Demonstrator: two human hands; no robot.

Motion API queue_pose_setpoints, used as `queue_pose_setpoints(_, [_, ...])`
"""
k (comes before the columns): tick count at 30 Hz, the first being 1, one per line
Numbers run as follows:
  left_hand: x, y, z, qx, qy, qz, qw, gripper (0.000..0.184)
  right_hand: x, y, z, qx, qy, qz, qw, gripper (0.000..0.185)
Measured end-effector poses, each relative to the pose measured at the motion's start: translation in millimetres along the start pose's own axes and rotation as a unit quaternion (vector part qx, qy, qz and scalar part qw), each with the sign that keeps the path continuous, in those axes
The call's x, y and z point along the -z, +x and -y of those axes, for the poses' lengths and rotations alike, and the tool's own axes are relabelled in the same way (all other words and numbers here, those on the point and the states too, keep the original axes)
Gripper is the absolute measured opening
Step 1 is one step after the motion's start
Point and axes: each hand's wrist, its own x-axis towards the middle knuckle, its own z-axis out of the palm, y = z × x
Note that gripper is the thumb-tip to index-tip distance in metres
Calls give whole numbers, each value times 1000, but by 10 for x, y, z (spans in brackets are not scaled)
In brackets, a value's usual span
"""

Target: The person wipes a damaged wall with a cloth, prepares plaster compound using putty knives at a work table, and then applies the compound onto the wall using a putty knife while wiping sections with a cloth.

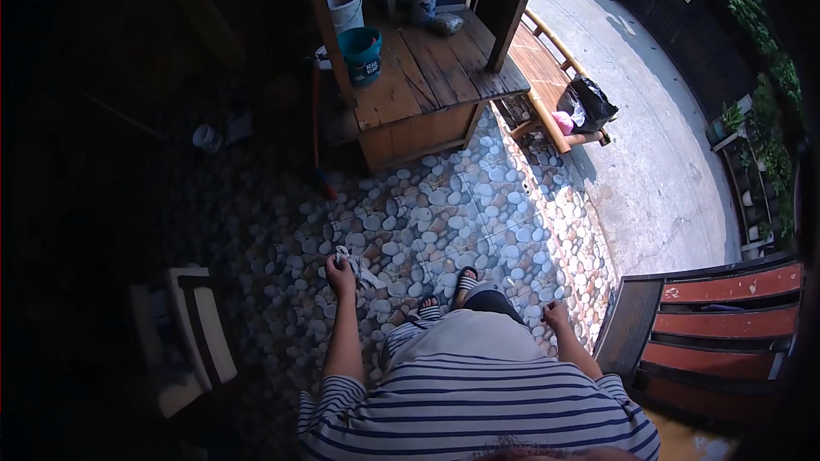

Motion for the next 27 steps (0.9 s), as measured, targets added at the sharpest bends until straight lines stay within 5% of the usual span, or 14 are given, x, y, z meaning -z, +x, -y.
queue_pose_setpoints(4, [685,-151,-45,138,47,-38,989,27,-164,893,777,94,-98,36,990,35])
queue_pose_setpoints(6, [826,-268,489,140,81,-75,984,27,-148,1024,1651,162,-137,46,976,38])
queue_pose_setpoints(9, [1024,-557,1012,211,85,-136,964,30,-472,1665,2931,265,-95,80,956,36])
queue_pose_setpoints(15, [1201,-1152,924,343,78,-233,906,32,-650,1966,6103,485,37,63,872,37])
queue_pose_setpoints(18, [1204,-1246,199,405,236,-144,872,33,-564,1950,7145,508,105,128,845,36])
queue_pose_setpoints(19, [1188,-1323,461,385,216,-174,880,36,-514,1932,7408,512,102,134,842,36])
queue_pose_setpoints(22, [977,-1362,222,371,201,-259,868,35,-395,1930,8049,546,70,54,833,43])
queue_pose_setpoints(27, [721,-1512,200,376,243,-209,869,35,-397,2273,8936,594,-130,-62,791,54])
